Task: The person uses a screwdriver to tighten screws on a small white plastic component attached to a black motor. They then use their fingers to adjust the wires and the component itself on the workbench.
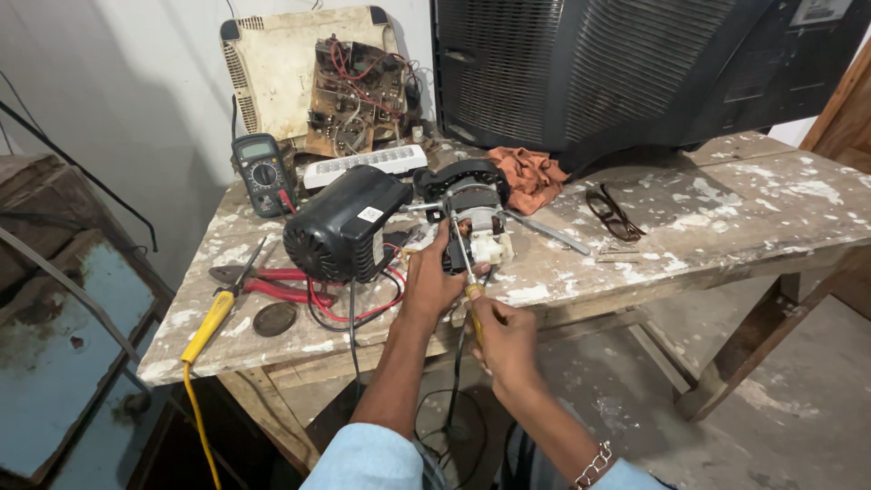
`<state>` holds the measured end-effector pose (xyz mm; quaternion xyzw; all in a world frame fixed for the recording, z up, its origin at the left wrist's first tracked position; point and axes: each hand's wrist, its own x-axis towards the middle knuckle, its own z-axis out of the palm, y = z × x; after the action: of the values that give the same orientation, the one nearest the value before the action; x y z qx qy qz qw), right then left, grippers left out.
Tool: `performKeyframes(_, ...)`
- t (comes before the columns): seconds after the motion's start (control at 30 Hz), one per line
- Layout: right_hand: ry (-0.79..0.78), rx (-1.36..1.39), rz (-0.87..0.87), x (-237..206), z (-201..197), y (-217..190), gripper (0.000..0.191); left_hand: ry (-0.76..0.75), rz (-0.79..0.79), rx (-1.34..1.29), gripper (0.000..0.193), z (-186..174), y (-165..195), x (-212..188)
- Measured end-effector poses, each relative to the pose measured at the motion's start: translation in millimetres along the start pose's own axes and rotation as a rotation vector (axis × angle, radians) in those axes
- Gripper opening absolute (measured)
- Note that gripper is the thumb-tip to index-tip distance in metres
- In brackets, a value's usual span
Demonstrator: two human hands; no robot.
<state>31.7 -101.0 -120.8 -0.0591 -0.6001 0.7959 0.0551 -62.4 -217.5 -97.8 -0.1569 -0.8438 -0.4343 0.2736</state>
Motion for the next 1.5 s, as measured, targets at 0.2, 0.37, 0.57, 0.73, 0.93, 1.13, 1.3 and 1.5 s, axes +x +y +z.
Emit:
performKeyframes(0.2,0.086,-0.214,-0.211,7,-1,10,0.035,-0.009,-0.028,-0.032,0.098,-5,6,-2)
performKeyframes(0.37,0.293,-0.774,-0.639,7,-6,12,0.028,0.002,-0.004,-0.065,0.092,-5,10,-8)
performKeyframes(0.57,0.380,-1.282,-0.676,-9,-1,3,0.027,0.025,0.025,-0.031,0.095,0,6,-6)
performKeyframes(0.73,0.320,-1.258,-0.636,-17,-2,-10,0.036,-0.032,-0.041,0.019,0.092,2,4,-3)
performKeyframes(0.93,0.115,-0.671,-0.488,-6,-28,-18,0.036,-0.032,-0.038,0.015,0.094,4,0,-3)
performKeyframes(1.13,-0.083,0.232,-0.069,-7,-32,-28,0.040,0.069,0.131,0.016,0.093,13,-12,-1)
performKeyframes(1.3,-0.037,0.340,0.142,-9,-28,-35,0.042,0.059,0.108,-0.001,0.096,18,-20,1)
performKeyframes(1.5,-0.446,0.483,0.379,17,-44,-22,0.037,0.045,0.084,-0.067,0.092,16,-17,1)
